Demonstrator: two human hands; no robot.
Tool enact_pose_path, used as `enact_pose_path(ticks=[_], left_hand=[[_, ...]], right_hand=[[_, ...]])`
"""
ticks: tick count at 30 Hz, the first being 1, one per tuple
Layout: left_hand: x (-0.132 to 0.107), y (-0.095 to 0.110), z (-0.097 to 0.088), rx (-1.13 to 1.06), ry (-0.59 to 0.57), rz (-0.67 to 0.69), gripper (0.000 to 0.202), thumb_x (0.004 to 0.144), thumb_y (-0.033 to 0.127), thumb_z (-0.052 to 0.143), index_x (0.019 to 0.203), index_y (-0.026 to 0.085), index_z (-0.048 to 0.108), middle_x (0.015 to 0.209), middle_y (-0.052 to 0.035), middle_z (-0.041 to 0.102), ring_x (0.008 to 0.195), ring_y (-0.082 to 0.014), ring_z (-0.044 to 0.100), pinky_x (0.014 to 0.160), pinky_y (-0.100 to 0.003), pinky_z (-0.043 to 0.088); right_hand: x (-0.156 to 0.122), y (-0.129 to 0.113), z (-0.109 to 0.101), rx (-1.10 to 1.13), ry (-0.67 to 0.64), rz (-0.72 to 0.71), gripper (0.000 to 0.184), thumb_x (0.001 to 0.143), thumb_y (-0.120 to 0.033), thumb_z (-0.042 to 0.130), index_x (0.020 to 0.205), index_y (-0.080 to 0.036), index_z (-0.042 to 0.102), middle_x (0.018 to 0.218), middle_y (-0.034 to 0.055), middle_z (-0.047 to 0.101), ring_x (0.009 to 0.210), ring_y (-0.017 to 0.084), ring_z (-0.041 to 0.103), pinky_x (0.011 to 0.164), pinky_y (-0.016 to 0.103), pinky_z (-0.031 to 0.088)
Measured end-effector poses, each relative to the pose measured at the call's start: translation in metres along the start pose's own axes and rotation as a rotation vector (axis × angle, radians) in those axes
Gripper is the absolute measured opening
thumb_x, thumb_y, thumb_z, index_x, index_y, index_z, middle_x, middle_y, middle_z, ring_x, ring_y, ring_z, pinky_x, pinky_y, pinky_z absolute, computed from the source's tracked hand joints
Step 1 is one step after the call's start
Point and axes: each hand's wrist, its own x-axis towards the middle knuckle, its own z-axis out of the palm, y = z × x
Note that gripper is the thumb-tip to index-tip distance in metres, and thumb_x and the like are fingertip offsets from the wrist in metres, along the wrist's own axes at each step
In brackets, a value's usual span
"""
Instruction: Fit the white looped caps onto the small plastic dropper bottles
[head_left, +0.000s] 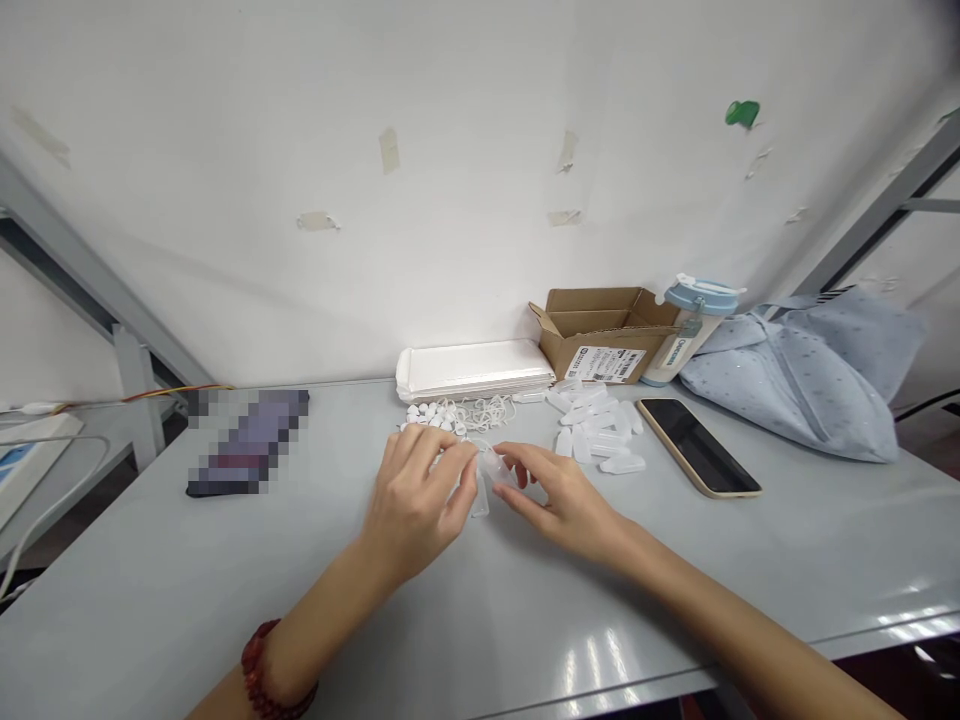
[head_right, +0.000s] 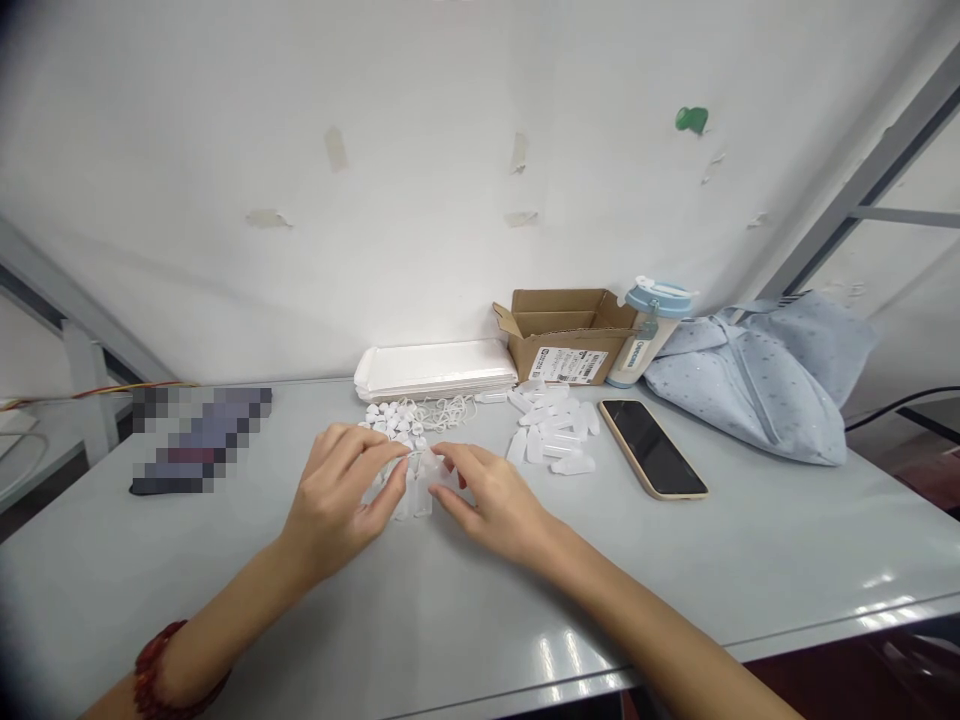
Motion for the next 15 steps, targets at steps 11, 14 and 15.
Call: enact_pose_path(ticks=[11, 14, 15], left_hand=[[-0.004, 0.008, 0.007, -0.122, -0.050, 0.038, 0.030, 0.083, 0.007, 0.051, 0.110, 0.017, 0.056, 0.094, -0.0099, 0.061, 0.088, -0.0236, 0.053, 0.074, -0.039, 0.048], [-0.005, 0.011, 0.008, -0.208, -0.100, 0.015, 0.035, 0.085, 0.010, 0.051, 0.119, 0.018, 0.051, 0.106, -0.0119, 0.059, 0.099, -0.0259, 0.053, 0.084, -0.044, 0.048], [-0.005, 0.012, 0.008, -0.242, -0.119, 0.002, 0.036, 0.085, 0.012, 0.052, 0.120, 0.019, 0.050, 0.108, -0.0118, 0.059, 0.101, -0.0261, 0.053, 0.085, -0.045, 0.047]], right_hand=[[0.005, -0.009, 0.004, 0.667, 0.010, 0.317, 0.032, 0.083, -0.035, 0.058, 0.110, -0.018, 0.053, 0.075, -0.0004, 0.055, 0.068, 0.013, 0.052, 0.064, 0.028, 0.044], [0.007, -0.006, 0.003, 0.901, -0.024, 0.373, 0.033, 0.081, -0.037, 0.061, 0.107, -0.019, 0.055, 0.076, 0.0003, 0.060, 0.062, 0.012, 0.050, 0.064, 0.028, 0.044], [0.008, -0.004, 0.003, 0.964, -0.034, 0.385, 0.033, 0.080, -0.036, 0.063, 0.107, -0.019, 0.056, 0.078, 0.0011, 0.061, 0.060, 0.011, 0.050, 0.063, 0.027, 0.043]])
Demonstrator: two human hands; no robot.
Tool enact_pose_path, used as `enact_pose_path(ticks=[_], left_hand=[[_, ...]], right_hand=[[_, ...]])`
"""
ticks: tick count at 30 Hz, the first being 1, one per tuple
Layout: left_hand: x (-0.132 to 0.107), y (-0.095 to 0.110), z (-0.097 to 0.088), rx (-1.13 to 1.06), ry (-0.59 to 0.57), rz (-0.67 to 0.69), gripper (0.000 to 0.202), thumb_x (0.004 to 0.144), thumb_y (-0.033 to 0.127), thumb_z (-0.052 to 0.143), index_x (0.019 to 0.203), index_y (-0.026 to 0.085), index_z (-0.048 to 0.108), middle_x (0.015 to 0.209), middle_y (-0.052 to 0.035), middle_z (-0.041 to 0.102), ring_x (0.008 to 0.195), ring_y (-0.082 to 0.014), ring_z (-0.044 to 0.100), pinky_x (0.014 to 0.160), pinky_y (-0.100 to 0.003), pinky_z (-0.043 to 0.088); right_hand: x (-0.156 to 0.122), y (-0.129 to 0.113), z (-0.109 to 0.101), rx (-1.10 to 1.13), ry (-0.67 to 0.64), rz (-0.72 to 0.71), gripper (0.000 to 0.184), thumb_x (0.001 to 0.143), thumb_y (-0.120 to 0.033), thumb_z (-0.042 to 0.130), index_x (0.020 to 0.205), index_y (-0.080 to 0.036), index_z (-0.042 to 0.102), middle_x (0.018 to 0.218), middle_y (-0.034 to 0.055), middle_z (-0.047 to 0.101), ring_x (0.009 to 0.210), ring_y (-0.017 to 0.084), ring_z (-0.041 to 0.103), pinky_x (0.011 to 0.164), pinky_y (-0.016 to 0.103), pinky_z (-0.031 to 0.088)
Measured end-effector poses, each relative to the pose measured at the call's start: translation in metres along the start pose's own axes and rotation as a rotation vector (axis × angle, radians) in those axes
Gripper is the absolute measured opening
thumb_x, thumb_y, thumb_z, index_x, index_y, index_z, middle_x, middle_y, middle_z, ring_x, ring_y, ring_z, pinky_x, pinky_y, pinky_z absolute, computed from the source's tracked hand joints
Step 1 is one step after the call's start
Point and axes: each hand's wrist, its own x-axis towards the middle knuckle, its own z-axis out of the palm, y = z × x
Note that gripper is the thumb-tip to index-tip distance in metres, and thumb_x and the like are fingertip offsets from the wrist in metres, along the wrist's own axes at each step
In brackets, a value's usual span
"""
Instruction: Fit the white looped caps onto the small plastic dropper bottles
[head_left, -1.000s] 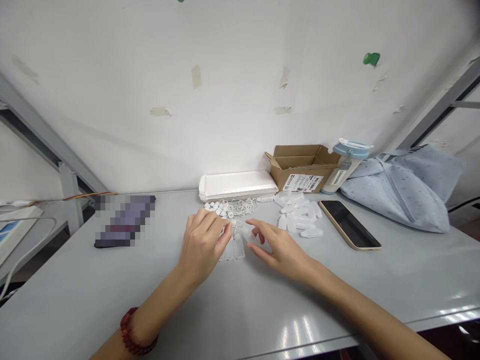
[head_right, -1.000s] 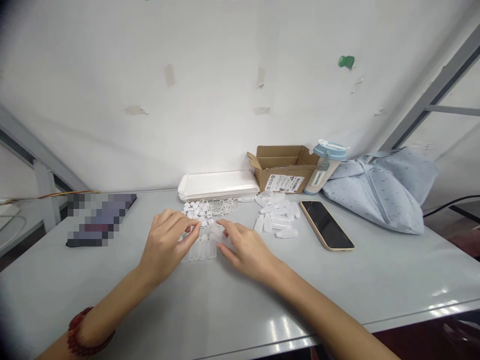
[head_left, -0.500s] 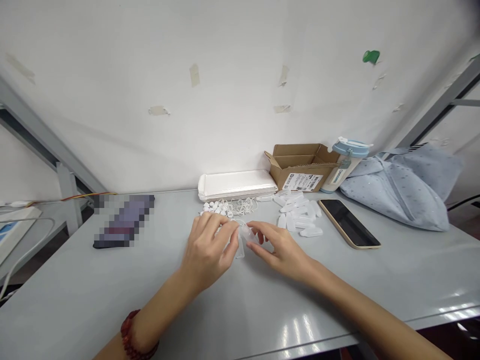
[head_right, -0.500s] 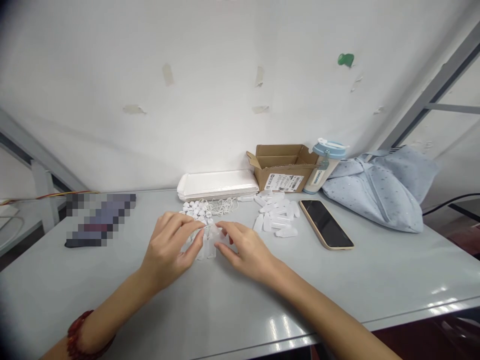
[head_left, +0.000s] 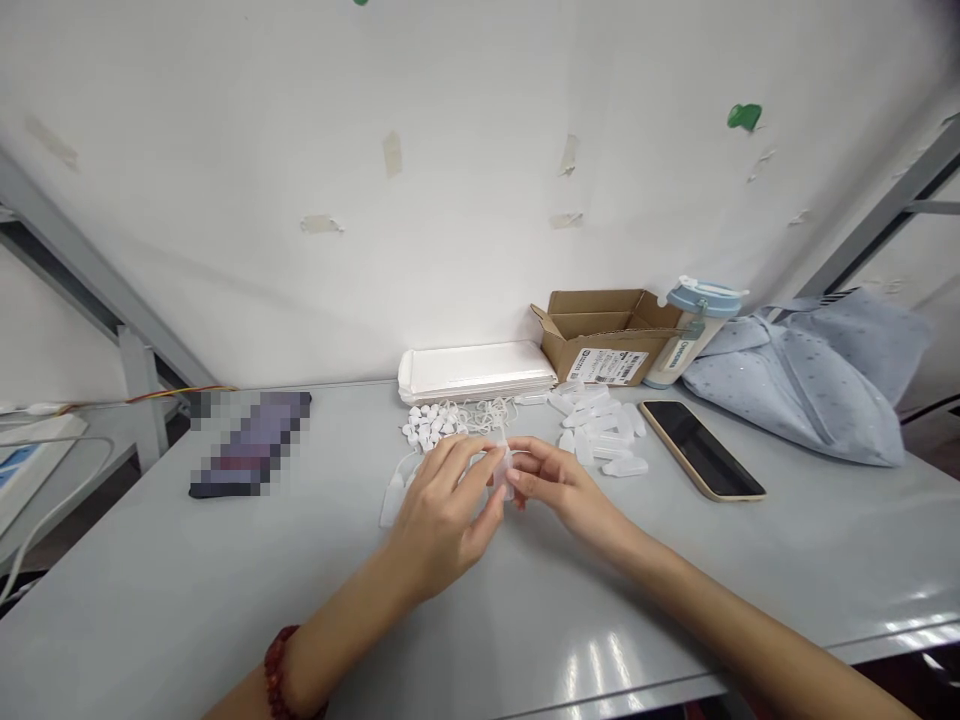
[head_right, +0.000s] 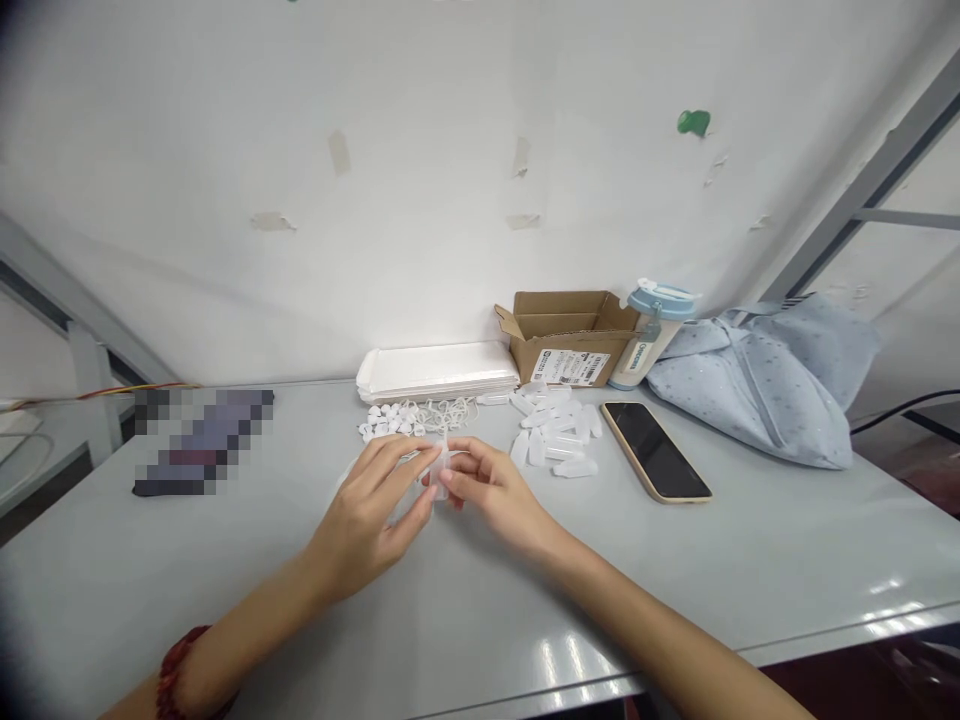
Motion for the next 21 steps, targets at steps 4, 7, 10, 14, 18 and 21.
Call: enact_pose_path(ticks=[4, 7, 10, 14, 18, 21], left_hand=[[0.000, -0.002, 0.000, -0.082, -0.055, -0.061, 0.039, 0.082, 0.019, 0.060, 0.120, 0.019, 0.050, 0.114, -0.0122, 0.058, 0.109, -0.0275, 0.051, 0.089, -0.045, 0.047], [0.001, -0.004, 0.000, -0.123, -0.053, -0.108, 0.042, 0.081, 0.019, 0.063, 0.121, 0.021, 0.050, 0.122, -0.0114, 0.056, 0.115, -0.0268, 0.048, 0.094, -0.045, 0.045], [0.002, -0.005, 0.000, -0.166, -0.051, -0.122, 0.042, 0.080, 0.019, 0.064, 0.120, 0.021, 0.050, 0.121, -0.0094, 0.058, 0.117, -0.0249, 0.047, 0.097, -0.044, 0.044], [0.001, -0.006, 0.002, -0.132, -0.064, -0.083, 0.039, 0.079, 0.014, 0.064, 0.115, 0.021, 0.052, 0.117, -0.0086, 0.060, 0.114, -0.0250, 0.049, 0.095, -0.044, 0.045], [-0.002, -0.008, 0.004, -0.040, -0.107, -0.023, 0.042, 0.076, 0.006, 0.061, 0.115, 0.020, 0.051, 0.119, -0.0087, 0.060, 0.114, -0.0266, 0.049, 0.094, -0.047, 0.044], [-0.003, -0.009, 0.006, -0.037, -0.107, -0.053, 0.048, 0.077, 0.008, 0.061, 0.120, 0.020, 0.046, 0.118, -0.0091, 0.060, 0.115, -0.0270, 0.048, 0.094, -0.046, 0.043]], right_hand=[[0.002, 0.000, -0.004, 0.163, -0.020, 0.085, 0.034, 0.078, -0.034, 0.064, 0.108, -0.018, 0.059, 0.087, 0.0054, 0.065, 0.058, 0.011, 0.048, 0.058, 0.025, 0.041], [0.001, -0.005, -0.004, 0.197, -0.074, 0.134, 0.034, 0.080, -0.033, 0.062, 0.111, -0.018, 0.060, 0.095, 0.0088, 0.066, 0.061, 0.012, 0.051, 0.059, 0.025, 0.041], [0.000, -0.010, -0.004, 0.185, -0.119, 0.150, 0.029, 0.083, -0.032, 0.057, 0.109, -0.018, 0.061, 0.097, 0.0089, 0.066, 0.063, 0.012, 0.052, 0.060, 0.025, 0.041], [0.000, -0.008, -0.003, 0.004, -0.084, 0.074, 0.026, 0.084, -0.030, 0.057, 0.107, -0.018, 0.060, 0.088, 0.0051, 0.066, 0.066, 0.012, 0.055, 0.062, 0.025, 0.043], [0.000, -0.003, -0.002, -0.261, 0.100, -0.047, 0.031, 0.079, -0.029, 0.064, 0.107, -0.019, 0.058, 0.086, 0.0022, 0.064, 0.070, 0.013, 0.057, 0.066, 0.027, 0.045], [0.001, -0.002, -0.001, -0.324, 0.132, -0.068, 0.024, 0.077, -0.030, 0.065, 0.098, -0.018, 0.063, 0.082, 0.0015, 0.063, 0.067, 0.012, 0.054, 0.064, 0.027, 0.045]])
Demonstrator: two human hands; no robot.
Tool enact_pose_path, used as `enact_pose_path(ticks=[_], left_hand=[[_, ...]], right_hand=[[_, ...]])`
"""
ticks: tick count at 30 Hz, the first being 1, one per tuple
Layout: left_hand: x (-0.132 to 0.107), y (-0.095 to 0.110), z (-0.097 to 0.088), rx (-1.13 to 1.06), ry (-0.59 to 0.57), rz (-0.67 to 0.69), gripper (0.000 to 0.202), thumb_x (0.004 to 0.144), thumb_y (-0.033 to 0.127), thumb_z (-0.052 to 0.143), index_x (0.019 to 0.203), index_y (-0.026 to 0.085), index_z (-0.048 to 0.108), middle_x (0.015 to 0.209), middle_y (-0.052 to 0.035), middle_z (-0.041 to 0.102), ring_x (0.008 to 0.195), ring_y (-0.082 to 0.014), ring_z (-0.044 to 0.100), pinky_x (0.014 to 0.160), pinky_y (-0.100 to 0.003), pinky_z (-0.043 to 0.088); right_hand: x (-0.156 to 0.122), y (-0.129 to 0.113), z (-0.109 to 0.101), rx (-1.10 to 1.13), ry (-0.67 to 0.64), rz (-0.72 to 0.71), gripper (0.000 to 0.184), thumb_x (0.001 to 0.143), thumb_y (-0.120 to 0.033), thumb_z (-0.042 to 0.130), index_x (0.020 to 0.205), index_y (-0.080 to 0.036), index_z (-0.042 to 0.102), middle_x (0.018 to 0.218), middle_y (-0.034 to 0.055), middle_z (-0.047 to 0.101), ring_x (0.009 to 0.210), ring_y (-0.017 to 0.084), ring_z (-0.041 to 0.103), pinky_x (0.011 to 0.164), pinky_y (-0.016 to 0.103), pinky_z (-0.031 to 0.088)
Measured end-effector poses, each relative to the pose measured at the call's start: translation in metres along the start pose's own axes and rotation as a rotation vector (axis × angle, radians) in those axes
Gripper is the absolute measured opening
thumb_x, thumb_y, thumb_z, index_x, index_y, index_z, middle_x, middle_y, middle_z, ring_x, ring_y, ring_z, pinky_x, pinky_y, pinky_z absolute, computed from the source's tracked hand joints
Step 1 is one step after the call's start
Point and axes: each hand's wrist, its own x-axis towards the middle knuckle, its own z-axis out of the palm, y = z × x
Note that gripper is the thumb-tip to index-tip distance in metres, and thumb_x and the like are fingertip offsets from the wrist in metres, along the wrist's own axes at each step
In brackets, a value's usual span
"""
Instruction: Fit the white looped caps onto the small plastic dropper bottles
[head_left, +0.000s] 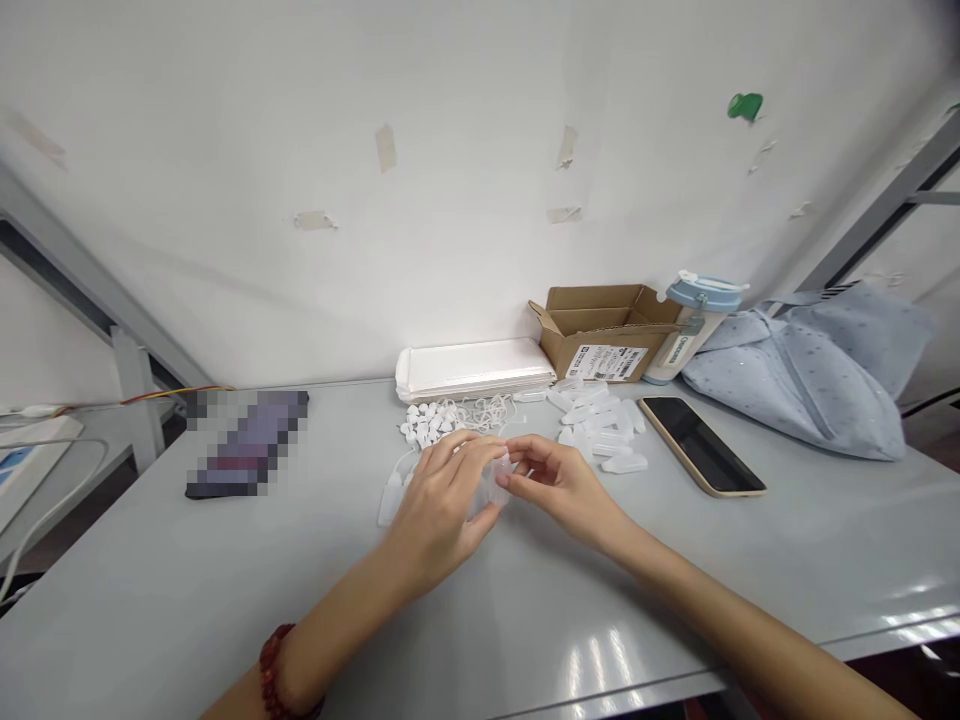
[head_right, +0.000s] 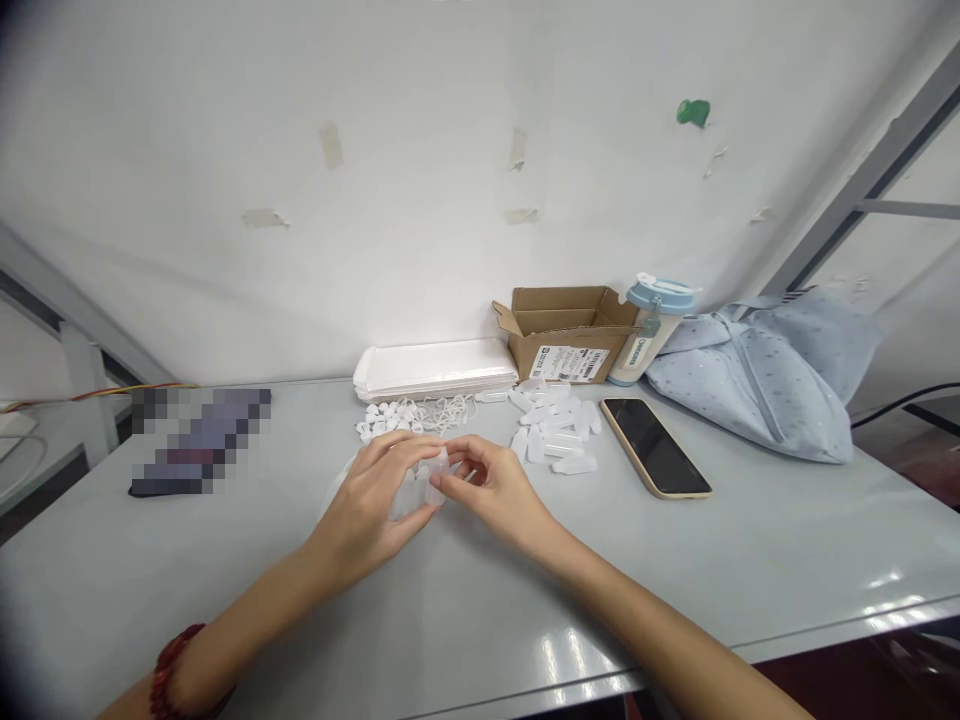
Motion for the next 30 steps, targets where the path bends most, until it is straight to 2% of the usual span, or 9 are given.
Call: enact_pose_path(ticks=[4, 9, 15, 21, 26, 30], left_hand=[[0.000, 0.000, 0.001, -0.004, 0.039, -0.036, 0.048, 0.077, 0.015, 0.066, 0.119, 0.021, 0.045, 0.118, -0.0086, 0.061, 0.116, -0.0268, 0.049, 0.094, -0.045, 0.043], [-0.001, -0.002, 0.002, 0.009, 0.016, -0.022, 0.050, 0.073, 0.022, 0.074, 0.115, 0.022, 0.047, 0.114, -0.0065, 0.063, 0.118, -0.0276, 0.049, 0.096, -0.045, 0.040], [0.001, 0.000, 0.004, 0.050, -0.084, -0.101, 0.055, 0.063, 0.026, 0.082, 0.108, 0.022, 0.050, 0.111, -0.0067, 0.063, 0.112, -0.0285, 0.051, 0.089, -0.043, 0.041], [0.002, 0.002, 0.005, 0.062, -0.230, -0.225, 0.049, 0.066, 0.024, 0.080, 0.107, 0.022, 0.052, 0.111, -0.0039, 0.063, 0.110, -0.0270, 0.050, 0.087, -0.043, 0.039], [0.002, 0.001, 0.008, 0.028, -0.305, -0.271, 0.048, 0.067, 0.029, 0.079, 0.106, 0.022, 0.052, 0.107, -0.0029, 0.063, 0.108, -0.0258, 0.050, 0.088, -0.042, 0.038], [0.002, 0.002, 0.009, 0.029, -0.327, -0.298, 0.048, 0.068, 0.031, 0.078, 0.107, 0.021, 0.052, 0.108, -0.0056, 0.061, 0.110, -0.0270, 0.049, 0.089, -0.043, 0.038]], right_hand=[[0.001, -0.002, -0.002, 0.103, -0.052, 0.053, 0.025, 0.080, -0.032, 0.062, 0.099, -0.016, 0.064, 0.078, 0.0017, 0.062, 0.066, 0.012, 0.053, 0.058, 0.024, 0.042], [0.001, -0.005, -0.005, 0.127, -0.107, 0.089, 0.023, 0.081, -0.031, 0.060, 0.097, -0.016, 0.066, 0.076, 0.0013, 0.060, 0.062, 0.011, 0.051, 0.056, 0.023, 0.039], [0.002, 0.001, -0.003, -0.158, -0.143, 0.078, 0.017, 0.084, -0.024, 0.050, 0.084, -0.015, 0.065, 0.068, 0.0001, 0.057, 0.062, 0.013, 0.051, 0.057, 0.024, 0.039], [0.004, 0.016, 0.002, -0.445, -0.022, -0.023, 0.019, 0.082, -0.019, 0.053, 0.096, -0.016, 0.064, 0.089, 0.0052, 0.065, 0.068, 0.014, 0.057, 0.059, 0.026, 0.043], [0.003, 0.020, 0.003, -0.470, -0.006, -0.020, 0.022, 0.080, -0.016, 0.055, 0.101, -0.016, 0.061, 0.093, 0.0055, 0.066, 0.068, 0.014, 0.059, 0.060, 0.027, 0.045], [0.004, 0.022, 0.004, -0.475, -0.022, 0.003, 0.019, 0.081, -0.014, 0.053, 0.099, -0.016, 0.061, 0.090, 0.0058, 0.066, 0.067, 0.015, 0.059, 0.061, 0.028, 0.045]])
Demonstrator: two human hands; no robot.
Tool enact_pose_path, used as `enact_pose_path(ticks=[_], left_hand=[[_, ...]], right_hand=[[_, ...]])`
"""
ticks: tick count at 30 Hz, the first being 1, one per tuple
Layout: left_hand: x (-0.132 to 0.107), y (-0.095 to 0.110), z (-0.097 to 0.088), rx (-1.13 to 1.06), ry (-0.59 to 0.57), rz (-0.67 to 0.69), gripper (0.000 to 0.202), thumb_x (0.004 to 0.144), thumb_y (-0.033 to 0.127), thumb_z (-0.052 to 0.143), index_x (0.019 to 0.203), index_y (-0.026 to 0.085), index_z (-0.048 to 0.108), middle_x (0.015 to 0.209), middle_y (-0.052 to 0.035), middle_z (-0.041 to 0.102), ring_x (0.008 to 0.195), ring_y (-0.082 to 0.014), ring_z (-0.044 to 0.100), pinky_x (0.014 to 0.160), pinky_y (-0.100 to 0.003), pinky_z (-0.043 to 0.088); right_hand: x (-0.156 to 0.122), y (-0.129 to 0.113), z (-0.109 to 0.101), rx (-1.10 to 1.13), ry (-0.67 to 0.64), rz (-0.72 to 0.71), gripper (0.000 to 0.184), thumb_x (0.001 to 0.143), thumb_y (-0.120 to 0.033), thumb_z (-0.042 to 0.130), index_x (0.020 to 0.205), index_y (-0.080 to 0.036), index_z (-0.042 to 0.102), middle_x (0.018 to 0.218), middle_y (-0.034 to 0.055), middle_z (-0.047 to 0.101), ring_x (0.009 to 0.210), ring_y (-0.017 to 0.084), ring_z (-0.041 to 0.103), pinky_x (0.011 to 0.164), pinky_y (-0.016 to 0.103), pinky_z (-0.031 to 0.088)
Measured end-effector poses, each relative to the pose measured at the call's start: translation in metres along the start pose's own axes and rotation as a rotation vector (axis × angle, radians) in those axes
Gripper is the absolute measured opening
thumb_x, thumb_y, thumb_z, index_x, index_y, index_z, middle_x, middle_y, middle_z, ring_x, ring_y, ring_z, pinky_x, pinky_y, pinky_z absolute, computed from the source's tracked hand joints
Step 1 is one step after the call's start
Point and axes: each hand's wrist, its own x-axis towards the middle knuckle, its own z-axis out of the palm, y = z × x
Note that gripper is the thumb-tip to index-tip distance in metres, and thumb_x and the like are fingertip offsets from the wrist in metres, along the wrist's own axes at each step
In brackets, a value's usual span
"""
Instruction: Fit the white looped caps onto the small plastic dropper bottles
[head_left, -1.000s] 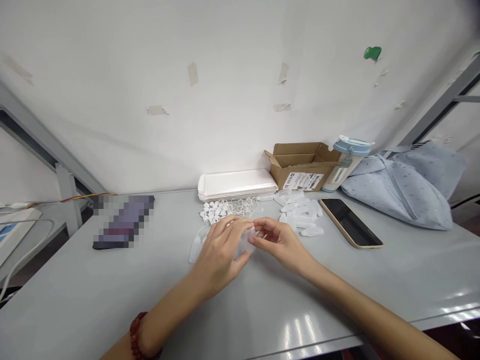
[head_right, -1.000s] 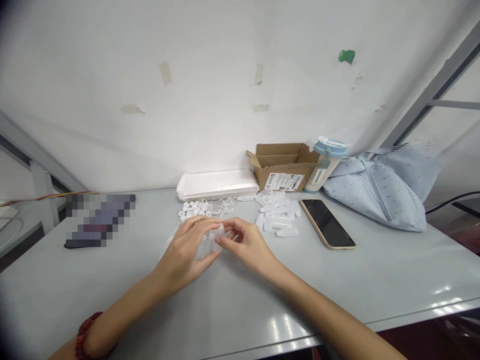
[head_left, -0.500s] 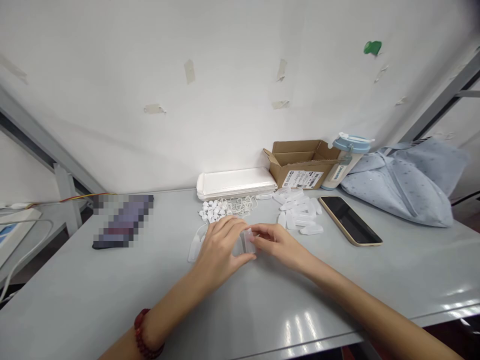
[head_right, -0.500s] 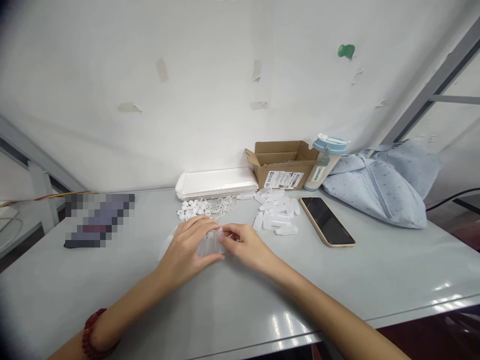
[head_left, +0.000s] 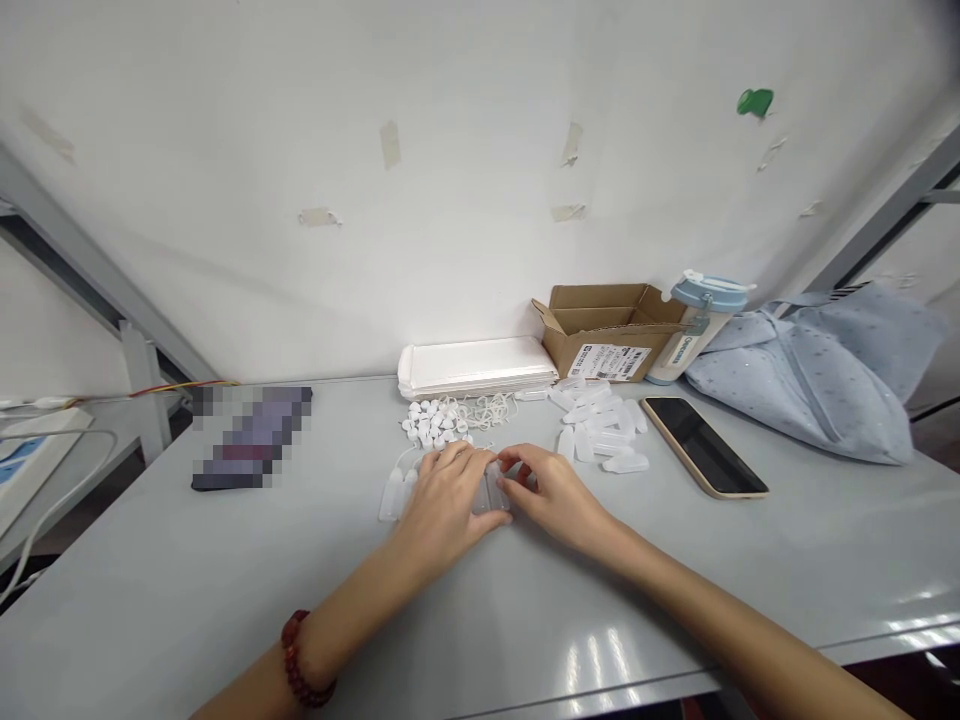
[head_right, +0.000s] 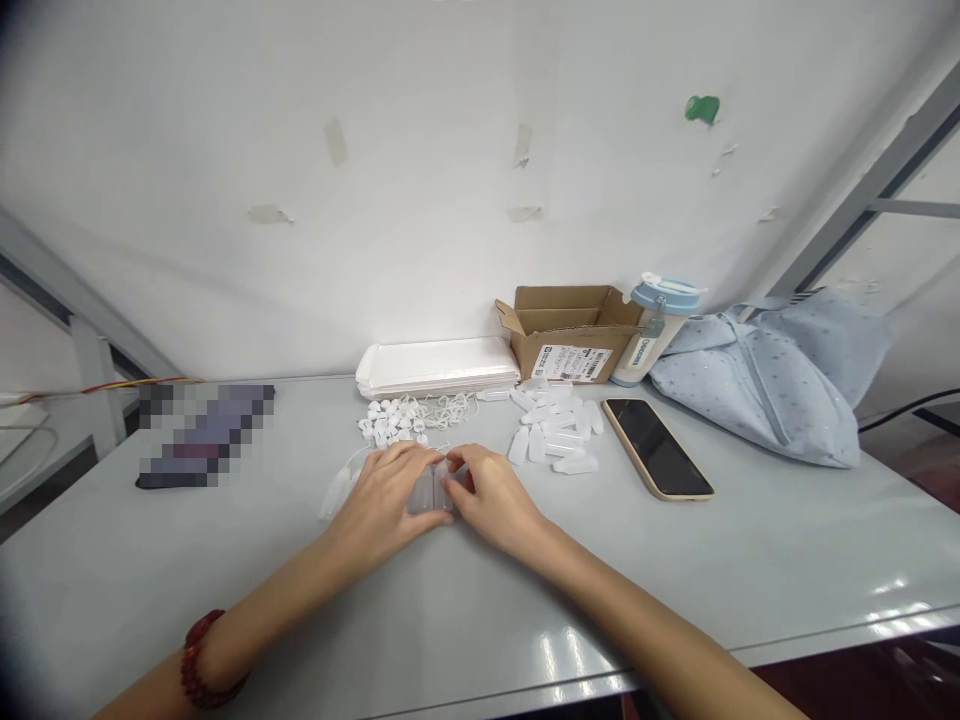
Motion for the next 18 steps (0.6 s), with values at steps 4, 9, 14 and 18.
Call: enact_pose_path(ticks=[4, 9, 14, 18], left_hand=[[-0.0008, -0.0014, 0.0012, 0.026, -0.012, -0.024, 0.047, 0.071, 0.032, 0.075, 0.109, 0.020, 0.051, 0.114, -0.0091, 0.059, 0.115, -0.0290, 0.047, 0.090, -0.045, 0.038], [-0.0014, -0.0028, 0.0023, 0.049, -0.028, -0.020, 0.043, 0.073, 0.031, 0.073, 0.108, 0.020, 0.050, 0.116, -0.0093, 0.059, 0.117, -0.0298, 0.045, 0.091, -0.047, 0.038], [-0.0010, -0.0016, 0.0016, 0.050, -0.049, -0.037, 0.043, 0.073, 0.030, 0.072, 0.109, 0.020, 0.050, 0.115, -0.0095, 0.060, 0.118, -0.0303, 0.044, 0.091, -0.047, 0.038], [-0.0004, -0.0025, 0.0013, 0.046, -0.048, -0.044, 0.045, 0.073, 0.032, 0.073, 0.110, 0.020, 0.050, 0.116, -0.0101, 0.059, 0.118, -0.0299, 0.044, 0.091, -0.046, 0.038]], right_hand=[[0.0011, 0.0016, 0.0014, 0.016, -0.008, -0.002, 0.020, 0.082, -0.013, 0.052, 0.100, -0.015, 0.061, 0.089, 0.0058, 0.066, 0.067, 0.015, 0.059, 0.061, 0.028, 0.046], [0.0015, 0.0036, 0.0018, 0.036, -0.008, -0.015, 0.020, 0.083, -0.013, 0.051, 0.101, -0.016, 0.060, 0.090, 0.0052, 0.066, 0.070, 0.015, 0.060, 0.062, 0.028, 0.046], [0.0012, 0.0039, 0.0020, 0.047, -0.011, -0.020, 0.022, 0.083, -0.013, 0.051, 0.103, -0.017, 0.058, 0.091, 0.0054, 0.066, 0.071, 0.015, 0.061, 0.063, 0.028, 0.047], [0.0007, 0.0042, 0.0022, 0.052, -0.020, -0.016, 0.021, 0.083, -0.014, 0.051, 0.103, -0.016, 0.058, 0.091, 0.0053, 0.065, 0.071, 0.015, 0.061, 0.062, 0.028, 0.047]])
